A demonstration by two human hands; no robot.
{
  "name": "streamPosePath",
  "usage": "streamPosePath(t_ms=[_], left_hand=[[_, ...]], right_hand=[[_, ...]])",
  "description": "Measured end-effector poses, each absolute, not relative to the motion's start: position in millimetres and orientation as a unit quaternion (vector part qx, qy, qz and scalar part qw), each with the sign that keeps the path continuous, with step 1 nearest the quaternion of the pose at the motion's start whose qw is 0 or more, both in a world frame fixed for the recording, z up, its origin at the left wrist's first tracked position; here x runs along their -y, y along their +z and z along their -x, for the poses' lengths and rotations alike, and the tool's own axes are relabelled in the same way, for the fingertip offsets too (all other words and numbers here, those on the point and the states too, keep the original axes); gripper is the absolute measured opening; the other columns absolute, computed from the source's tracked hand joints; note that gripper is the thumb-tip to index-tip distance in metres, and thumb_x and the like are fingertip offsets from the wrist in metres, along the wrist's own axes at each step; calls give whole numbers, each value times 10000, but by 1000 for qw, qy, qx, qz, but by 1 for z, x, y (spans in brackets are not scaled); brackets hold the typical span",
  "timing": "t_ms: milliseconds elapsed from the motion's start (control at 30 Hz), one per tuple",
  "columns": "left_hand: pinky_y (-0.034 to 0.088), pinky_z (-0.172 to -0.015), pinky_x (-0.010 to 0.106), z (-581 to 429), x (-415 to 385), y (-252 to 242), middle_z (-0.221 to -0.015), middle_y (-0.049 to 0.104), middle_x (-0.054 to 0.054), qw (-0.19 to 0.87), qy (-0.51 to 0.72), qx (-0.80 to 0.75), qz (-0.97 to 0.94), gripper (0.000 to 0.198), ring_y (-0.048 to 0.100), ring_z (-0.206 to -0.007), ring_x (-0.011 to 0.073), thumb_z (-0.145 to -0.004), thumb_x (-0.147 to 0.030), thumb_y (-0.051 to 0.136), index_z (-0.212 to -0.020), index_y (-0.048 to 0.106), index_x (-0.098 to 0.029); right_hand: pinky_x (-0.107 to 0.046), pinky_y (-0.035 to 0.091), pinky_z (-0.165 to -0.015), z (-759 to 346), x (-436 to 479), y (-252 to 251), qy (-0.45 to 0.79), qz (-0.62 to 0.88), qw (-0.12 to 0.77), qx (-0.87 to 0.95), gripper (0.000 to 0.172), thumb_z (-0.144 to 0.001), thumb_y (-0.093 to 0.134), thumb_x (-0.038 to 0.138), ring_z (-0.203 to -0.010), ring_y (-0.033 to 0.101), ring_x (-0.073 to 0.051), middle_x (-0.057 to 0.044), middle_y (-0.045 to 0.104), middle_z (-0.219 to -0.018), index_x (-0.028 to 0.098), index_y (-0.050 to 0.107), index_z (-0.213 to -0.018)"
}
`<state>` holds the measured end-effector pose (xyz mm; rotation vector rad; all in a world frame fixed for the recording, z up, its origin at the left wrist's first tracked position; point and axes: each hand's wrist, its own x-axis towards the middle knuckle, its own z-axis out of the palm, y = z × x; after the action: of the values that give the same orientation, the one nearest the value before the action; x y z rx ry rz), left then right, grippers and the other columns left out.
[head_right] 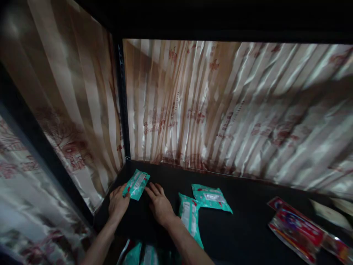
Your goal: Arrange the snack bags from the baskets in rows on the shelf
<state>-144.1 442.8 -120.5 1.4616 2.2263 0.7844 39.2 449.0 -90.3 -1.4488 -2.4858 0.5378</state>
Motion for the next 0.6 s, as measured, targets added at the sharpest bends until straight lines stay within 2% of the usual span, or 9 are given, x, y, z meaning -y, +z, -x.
streamPosePath(t_ms=[100, 200, 300, 400, 500, 600], left_hand=[[304, -1026, 422, 142, -447, -126, -1309, 534, 162, 152, 264, -795, -525, 461, 364, -1289, 310, -808, -221, 456, -1251, 559, -147], [302, -1005, 473, 141, -453, -123, -1279, 568, 108, 148, 264, -791, -532, 458, 338, -1303, 334, -792, -207, 476, -1238, 570, -253], [291, -1012, 464, 140, -461, -114, -1141, 630, 119, 151, 260, -783, -544, 430, 446, -1216, 317, -797, -179, 477, -1199, 600, -271], [369, -957, 414, 141, -473, -109, -1090, 620, 143, 204, 275, -777, -528, 434, 552, -1078, 284, -799, -158, 483, -1214, 590, -226], [428, -908, 341, 146, -485, -107, -1115, 612, 136, 309, 409, -731, -451, 364, 587, -1029, 239, -813, -212, 501, -1156, 620, -180], [486, -828, 312, 150, -490, -100, -1081, 643, 121, 450, 570, -602, -332, 357, 623, -959, 216, -807, -363, 536, -1074, 636, -148]], right_hand=[[-493, 229, -1131, -28, -470, -105, 173, 477, 91, 857, 863, -619, 545, -17, -1418, 94, -305, -70, 221, -1534, 253, 342, -1413], [-524, 191, -1135, -20, -489, -119, 161, 456, 98, 870, 838, -657, 581, 32, -1421, 48, -314, -87, 211, -1535, 256, 320, -1422], [-525, 213, -1128, -15, -501, -130, 156, 433, 111, 881, 764, -690, 555, 44, -1421, 74, -300, -98, 240, -1524, 237, 364, -1404], [-508, 249, -1122, -12, -509, -136, 160, 438, 152, 872, 682, -693, 482, -7, -1420, 116, -275, -91, 318, -1494, 225, 477, -1335], [-479, 294, -1111, -10, -516, -132, 206, 433, 259, 838, 519, -780, 446, 65, -1393, 237, -249, -69, 411, -1446, 232, 558, -1258], [-437, 418, -1017, -6, -525, -119, 305, 443, 350, 767, 329, -881, 447, 310, -1179, 539, -248, -77, 620, -1227, 232, 620, -1150]])
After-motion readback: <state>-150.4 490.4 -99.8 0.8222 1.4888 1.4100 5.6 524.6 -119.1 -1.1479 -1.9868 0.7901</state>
